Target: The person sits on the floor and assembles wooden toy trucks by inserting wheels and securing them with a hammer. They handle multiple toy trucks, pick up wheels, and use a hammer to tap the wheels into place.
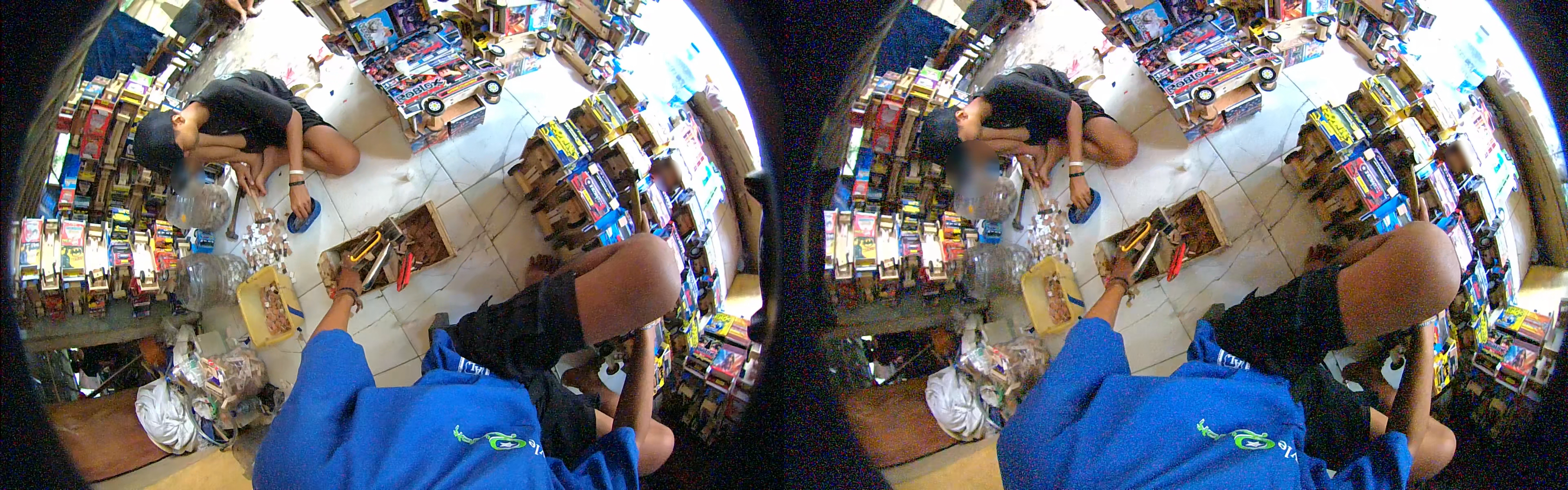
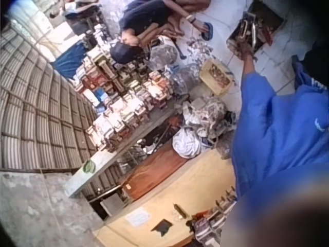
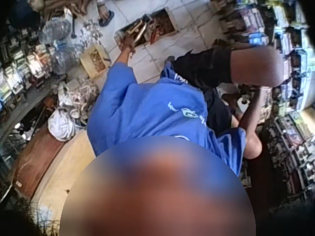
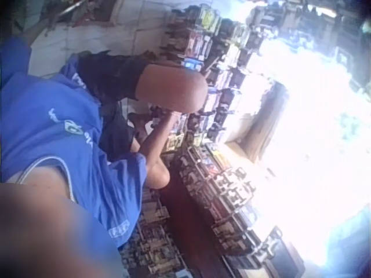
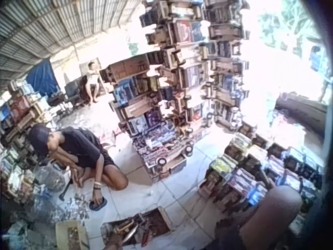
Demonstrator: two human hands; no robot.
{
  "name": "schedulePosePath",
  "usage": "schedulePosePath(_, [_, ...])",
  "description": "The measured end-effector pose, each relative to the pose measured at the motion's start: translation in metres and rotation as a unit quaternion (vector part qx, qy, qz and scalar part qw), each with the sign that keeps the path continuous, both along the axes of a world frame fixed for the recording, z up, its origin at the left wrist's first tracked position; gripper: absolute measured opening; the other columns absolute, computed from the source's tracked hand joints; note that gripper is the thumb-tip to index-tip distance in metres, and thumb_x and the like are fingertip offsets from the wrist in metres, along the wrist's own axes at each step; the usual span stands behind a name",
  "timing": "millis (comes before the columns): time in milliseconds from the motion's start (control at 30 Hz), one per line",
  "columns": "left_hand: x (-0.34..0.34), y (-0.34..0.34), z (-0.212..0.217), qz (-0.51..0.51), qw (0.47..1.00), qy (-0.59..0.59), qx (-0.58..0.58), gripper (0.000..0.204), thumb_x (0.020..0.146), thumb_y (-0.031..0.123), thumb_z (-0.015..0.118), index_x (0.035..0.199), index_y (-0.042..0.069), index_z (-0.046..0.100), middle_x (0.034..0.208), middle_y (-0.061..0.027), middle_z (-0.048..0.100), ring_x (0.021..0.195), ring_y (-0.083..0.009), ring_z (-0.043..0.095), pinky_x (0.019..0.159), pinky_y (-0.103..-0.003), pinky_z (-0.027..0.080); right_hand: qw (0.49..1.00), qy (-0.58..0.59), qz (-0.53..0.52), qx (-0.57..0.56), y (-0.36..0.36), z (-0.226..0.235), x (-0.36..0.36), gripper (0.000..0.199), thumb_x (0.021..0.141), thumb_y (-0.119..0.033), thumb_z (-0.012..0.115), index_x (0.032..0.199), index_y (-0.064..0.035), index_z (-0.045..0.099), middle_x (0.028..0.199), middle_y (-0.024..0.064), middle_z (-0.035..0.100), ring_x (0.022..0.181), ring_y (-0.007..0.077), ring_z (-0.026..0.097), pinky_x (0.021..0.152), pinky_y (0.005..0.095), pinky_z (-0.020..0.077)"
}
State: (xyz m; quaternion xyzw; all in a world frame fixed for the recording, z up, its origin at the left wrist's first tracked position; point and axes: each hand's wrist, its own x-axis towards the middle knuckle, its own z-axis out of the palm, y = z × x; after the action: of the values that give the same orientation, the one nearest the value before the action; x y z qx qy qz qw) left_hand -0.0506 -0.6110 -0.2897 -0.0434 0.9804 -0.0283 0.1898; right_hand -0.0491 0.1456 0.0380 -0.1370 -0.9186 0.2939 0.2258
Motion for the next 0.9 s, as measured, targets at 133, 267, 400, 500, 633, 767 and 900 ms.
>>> schedulePosePath(133, [0.012, 0.009, 0.039, 0.145, 0.977, 0.029, 0.153, 0.059, 0.086, 0.007, 0.054, 0.143, 0.000, 0.043, 0.126, -0.0278, 0.060, 0.114, -0.0398, 0.059, 0.097, -0.044, 0.050, 1.000, -0.004, 0.001, -0.001, 0.000, 0.000, 0.000, 0.062, 0.095, -0.008, 0.062, 0.152, -0.0167, 0.041, 0.134, 0.0134, 0.062, 0.113, 0.0205, 0.063, 0.091, 0.0343, 0.0516])
schedulePosePath(267, [0.003, 0.018, 0.082, 0.185, 0.965, -0.074, 0.170, 0.064, 0.077, 0.014, 0.072, 0.137, 0.003, 0.051, 0.113, -0.0222, 0.069, 0.100, -0.0336, 0.067, 0.086, -0.042, 0.055, 1.000, -0.004, 0.003, -0.001, 0.000, -0.001, 0.000, 0.061, 0.095, -0.008, 0.062, 0.152, -0.0165, 0.042, 0.134, 0.0136, 0.062, 0.113, 0.0206, 0.064, 0.091, 0.0343, 0.0517])
schedulePosePath(400, [-0.010, 0.015, 0.116, 0.150, 0.946, -0.065, 0.279, 0.064, 0.072, 0.024, 0.085, 0.120, -0.007, 0.057, 0.105, -0.0216, 0.072, 0.094, -0.0312, 0.071, 0.083, -0.040, 0.057, 1.000, -0.004, 0.004, 0.000, 0.001, -0.001, 0.001, 0.061, 0.095, -0.009, 0.062, 0.152, -0.0162, 0.042, 0.133, 0.0138, 0.063, 0.112, 0.0207, 0.064, 0.090, 0.0343, 0.0517])
schedulePosePath(500, [-0.010, 0.026, 0.149, 0.185, 0.912, -0.097, 0.353, 0.054, 0.076, 0.020, 0.084, 0.115, -0.007, 0.060, 0.101, -0.0171, 0.074, 0.086, -0.0215, 0.072, 0.076, -0.036, 0.058, 1.000, -0.005, 0.006, 0.000, 0.001, -0.001, 0.001, 0.060, 0.096, -0.009, 0.061, 0.152, -0.0161, 0.042, 0.133, 0.0140, 0.063, 0.112, 0.0208, 0.064, 0.090, 0.0343, 0.0517])
schedulePosePath(633, [-0.013, 0.042, 0.187, 0.175, 0.928, -0.131, 0.302, 0.039, 0.083, 0.005, 0.075, 0.117, -0.004, 0.060, 0.094, -0.0092, 0.075, 0.080, -0.0156, 0.071, 0.071, -0.031, 0.058, 1.000, -0.008, 0.007, 0.000, 0.002, -0.001, 0.001, 0.059, 0.096, -0.009, 0.061, 0.152, -0.0158, 0.042, 0.132, 0.0142, 0.063, 0.112, 0.0209, 0.064, 0.090, 0.0344, 0.0518])
schedulePosePath(767, [-0.012, 0.039, 0.191, 0.247, 0.889, -0.137, 0.361, 0.038, 0.088, 0.000, 0.066, 0.125, -0.001, 0.056, 0.098, -0.0057, 0.070, 0.084, -0.0182, 0.069, 0.073, -0.032, 0.058, 1.000, -0.007, 0.008, 0.002, 0.002, -0.001, 0.000, 0.059, 0.096, -0.009, 0.061, 0.152, -0.0156, 0.042, 0.131, 0.0145, 0.064, 0.112, 0.0210, 0.064, 0.090, 0.0344, 0.0518])
schedulePosePath(900, [-0.004, 0.021, 0.181, 0.306, 0.797, -0.111, 0.509, 0.036, 0.093, 0.001, 0.060, 0.128, 0.003, 0.055, 0.111, -0.0055, 0.064, 0.099, -0.0194, 0.066, 0.079, -0.036, 0.060, 1.000, -0.007, 0.011, 0.000, 0.003, -0.001, 0.000, 0.058, 0.096, -0.010, 0.061, 0.151, -0.0154, 0.043, 0.131, 0.0147, 0.064, 0.112, 0.0211, 0.065, 0.090, 0.0344, 0.0518])
